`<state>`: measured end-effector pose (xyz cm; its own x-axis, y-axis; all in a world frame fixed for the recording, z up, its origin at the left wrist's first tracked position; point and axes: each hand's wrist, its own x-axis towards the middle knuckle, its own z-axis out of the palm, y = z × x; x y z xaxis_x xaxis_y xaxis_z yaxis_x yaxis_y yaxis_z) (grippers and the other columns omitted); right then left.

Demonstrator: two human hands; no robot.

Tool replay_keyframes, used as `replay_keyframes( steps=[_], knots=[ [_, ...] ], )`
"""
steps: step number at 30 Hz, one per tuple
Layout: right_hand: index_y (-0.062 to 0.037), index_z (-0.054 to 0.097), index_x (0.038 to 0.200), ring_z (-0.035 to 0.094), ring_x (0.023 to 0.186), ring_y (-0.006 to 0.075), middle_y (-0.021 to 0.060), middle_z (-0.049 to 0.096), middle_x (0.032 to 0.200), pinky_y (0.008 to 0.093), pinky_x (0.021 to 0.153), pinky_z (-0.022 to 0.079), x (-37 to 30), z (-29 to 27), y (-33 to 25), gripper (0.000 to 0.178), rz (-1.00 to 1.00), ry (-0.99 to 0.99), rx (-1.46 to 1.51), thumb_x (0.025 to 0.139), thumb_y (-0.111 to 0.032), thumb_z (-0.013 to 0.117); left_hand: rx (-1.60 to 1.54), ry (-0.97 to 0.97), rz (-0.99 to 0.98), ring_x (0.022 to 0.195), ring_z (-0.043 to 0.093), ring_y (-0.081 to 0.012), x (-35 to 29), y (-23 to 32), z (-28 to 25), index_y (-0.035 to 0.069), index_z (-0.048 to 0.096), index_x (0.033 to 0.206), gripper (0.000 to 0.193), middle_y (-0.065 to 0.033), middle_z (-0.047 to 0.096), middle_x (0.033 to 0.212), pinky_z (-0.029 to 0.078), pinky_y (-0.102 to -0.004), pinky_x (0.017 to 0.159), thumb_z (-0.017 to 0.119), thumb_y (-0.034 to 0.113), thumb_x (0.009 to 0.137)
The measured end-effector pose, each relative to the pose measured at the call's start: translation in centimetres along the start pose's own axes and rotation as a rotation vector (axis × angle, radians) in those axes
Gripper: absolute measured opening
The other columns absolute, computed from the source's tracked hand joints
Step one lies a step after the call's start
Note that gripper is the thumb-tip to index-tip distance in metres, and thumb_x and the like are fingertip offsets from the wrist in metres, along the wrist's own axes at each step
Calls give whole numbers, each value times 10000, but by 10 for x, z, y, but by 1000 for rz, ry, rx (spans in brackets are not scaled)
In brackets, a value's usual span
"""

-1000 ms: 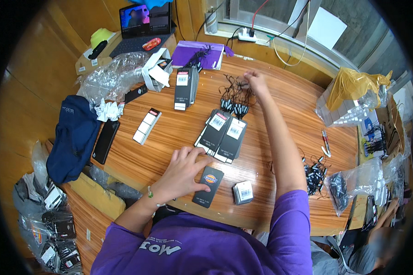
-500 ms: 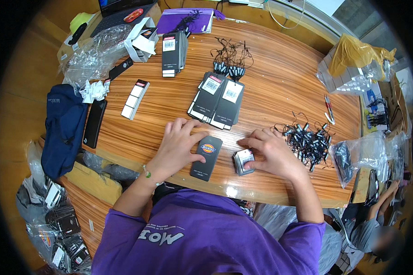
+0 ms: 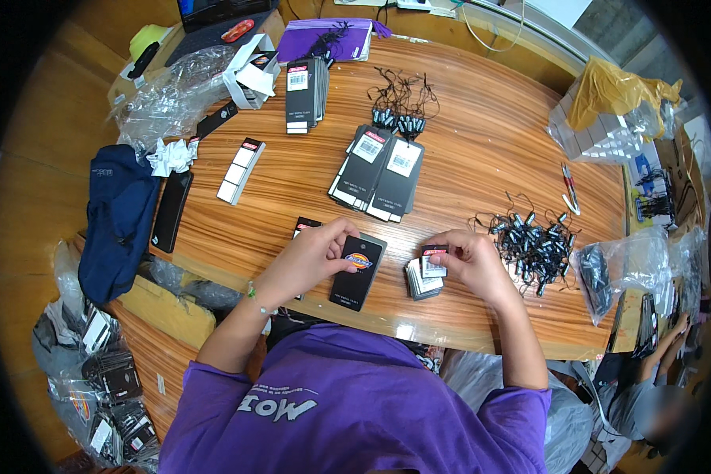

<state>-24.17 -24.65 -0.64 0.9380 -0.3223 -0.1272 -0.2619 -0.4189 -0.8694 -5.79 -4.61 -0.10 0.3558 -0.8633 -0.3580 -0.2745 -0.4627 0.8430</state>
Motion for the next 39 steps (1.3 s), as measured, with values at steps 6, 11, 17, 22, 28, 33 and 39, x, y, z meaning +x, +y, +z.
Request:
replay_keyframes(
  steps=[6,11,17,22,28,33,39],
  knots=[
    [-35,659,944,381,509,74,35,528,607,238,478,349,-2,1,-4,201,39,-9,55,751,-93,672,450,328,427,863,543,-191,2,-6,11,40,562,960,360,-57,564,889,439,-310,798,736,75,647],
    [-38,663,938,359,508,52,-9,487,574,226,474,333,-4,2,-2,196,11,9,120,751,-95,678,24,94,155,801,591,-139,-2,7,4,24,549,956,298,-48,595,809,461,-250,731,704,38,701],
    [-35,658,951,365,515,40,-32,474,567,213,479,331,-3,0,-18,209,5,-50,204,755,-101,683,-207,24,39,743,604,-81,-1,2,2,-10,529,988,242,-52,628,810,467,-187,650,644,11,776],
    [-37,629,973,381,534,35,-42,463,580,200,491,338,-3,6,-29,250,-1,-26,262,737,-74,701,368,332,401,765,601,-73,6,2,7,-9,530,1027,266,-38,635,835,464,-187,668,635,11,783],
    [-12,614,909,412,552,45,-12,495,625,210,501,372,3,23,-33,184,-131,84,349,747,-56,689,-325,100,80,753,601,-71,-9,31,4,-3,510,1067,326,-63,642,822,466,-177,652,638,-29,769],
    [-17,574,892,463,581,50,-13,503,646,204,527,391,16,24,-46,218,-264,263,296,734,-83,710,-497,204,253,807,615,-109,-4,41,22,-19,503,1079,355,-109,639,881,491,-200,699,633,-77,753],
    [-39,623,865,523,578,113,46,606,694,266,543,428,33,-82,-28,143,-223,457,-71,785,-154,652,-525,332,272,829,609,-122,6,40,21,-38,519,1072,354,-120,632,908,482,-215,731,610,-114,739]
  ],
)
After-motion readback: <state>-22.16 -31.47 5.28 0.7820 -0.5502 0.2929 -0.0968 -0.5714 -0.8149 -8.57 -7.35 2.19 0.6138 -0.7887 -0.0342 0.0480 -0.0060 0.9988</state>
